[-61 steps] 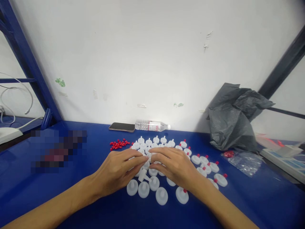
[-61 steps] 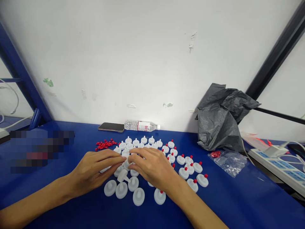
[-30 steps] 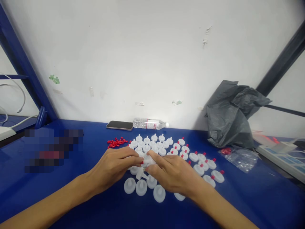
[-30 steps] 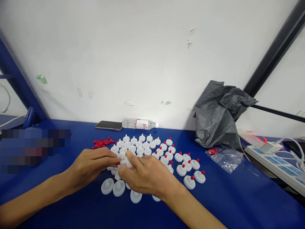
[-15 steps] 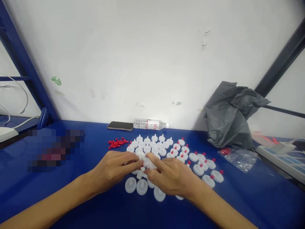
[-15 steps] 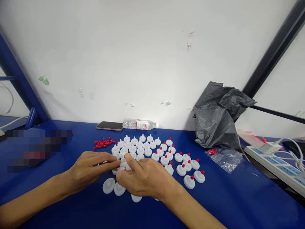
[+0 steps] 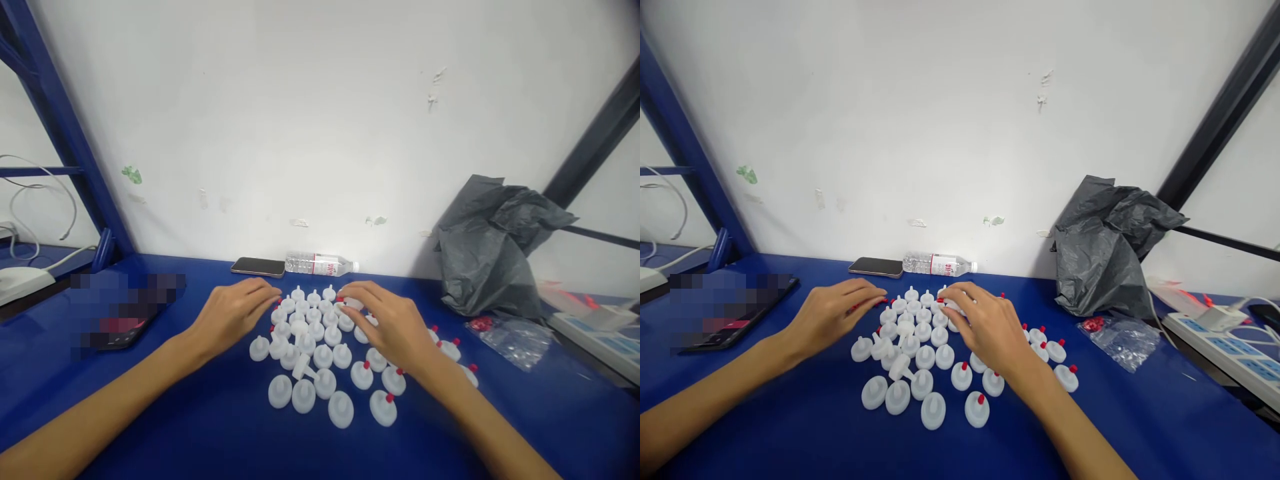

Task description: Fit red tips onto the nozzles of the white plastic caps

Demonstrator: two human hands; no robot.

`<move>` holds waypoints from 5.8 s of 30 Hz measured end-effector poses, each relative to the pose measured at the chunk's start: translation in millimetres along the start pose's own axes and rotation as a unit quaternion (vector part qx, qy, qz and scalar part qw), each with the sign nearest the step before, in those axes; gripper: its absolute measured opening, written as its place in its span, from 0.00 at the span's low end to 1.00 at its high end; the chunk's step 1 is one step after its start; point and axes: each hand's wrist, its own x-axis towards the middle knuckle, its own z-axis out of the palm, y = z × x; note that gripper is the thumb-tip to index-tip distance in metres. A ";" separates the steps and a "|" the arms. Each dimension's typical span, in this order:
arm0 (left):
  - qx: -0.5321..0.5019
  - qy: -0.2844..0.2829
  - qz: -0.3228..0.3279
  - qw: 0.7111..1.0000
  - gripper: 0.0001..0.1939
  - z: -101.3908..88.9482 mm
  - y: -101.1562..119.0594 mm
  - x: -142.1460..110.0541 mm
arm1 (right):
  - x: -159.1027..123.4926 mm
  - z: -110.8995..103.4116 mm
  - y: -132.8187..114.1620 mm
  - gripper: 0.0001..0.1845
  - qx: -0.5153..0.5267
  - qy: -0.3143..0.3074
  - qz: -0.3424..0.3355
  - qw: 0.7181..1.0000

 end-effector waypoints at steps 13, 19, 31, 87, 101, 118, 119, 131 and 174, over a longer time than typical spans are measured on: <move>-0.056 -0.175 -0.042 0.982 0.15 19.5 -25.4 -11.1 | -6.2 -1.5 23.1 0.08 0.069 -0.144 -0.005 0.987; -0.073 -0.181 -0.033 0.980 0.14 19.3 -22.3 -10.7 | -4.6 -2.8 22.1 0.13 0.068 -0.145 0.013 0.987; -0.086 -0.203 -0.032 0.975 0.12 17.6 -12.8 -6.5 | -3.9 1.9 18.0 0.18 0.076 -0.189 -0.010 0.979; -0.178 -0.015 0.086 0.980 0.14 -7.9 68.7 -6.9 | -3.3 15.2 -28.6 0.19 0.102 0.043 -0.145 0.983; -0.202 0.008 -0.019 0.979 0.10 -3.1 66.8 -2.9 | -8.4 13.1 -28.4 0.20 0.167 0.023 -0.111 0.979; -0.214 -0.035 -0.027 0.976 0.09 -4.9 71.5 -7.3 | -6.2 16.9 -31.6 0.12 0.118 0.091 -0.198 0.969; -0.218 -0.036 -0.029 0.975 0.08 -3.9 71.5 -8.5 | -5.6 15.6 -32.4 0.11 0.106 0.089 -0.208 0.968; -0.168 -0.010 -0.001 0.986 0.10 -5.6 58.6 5.4 | -3.2 6.8 -28.5 0.12 0.037 0.070 -0.165 0.983; -0.267 -0.313 -0.172 0.895 0.12 0.7 -8.9 2.3 | -9.2 13.4 38.8 0.22 0.023 -0.188 0.070 0.979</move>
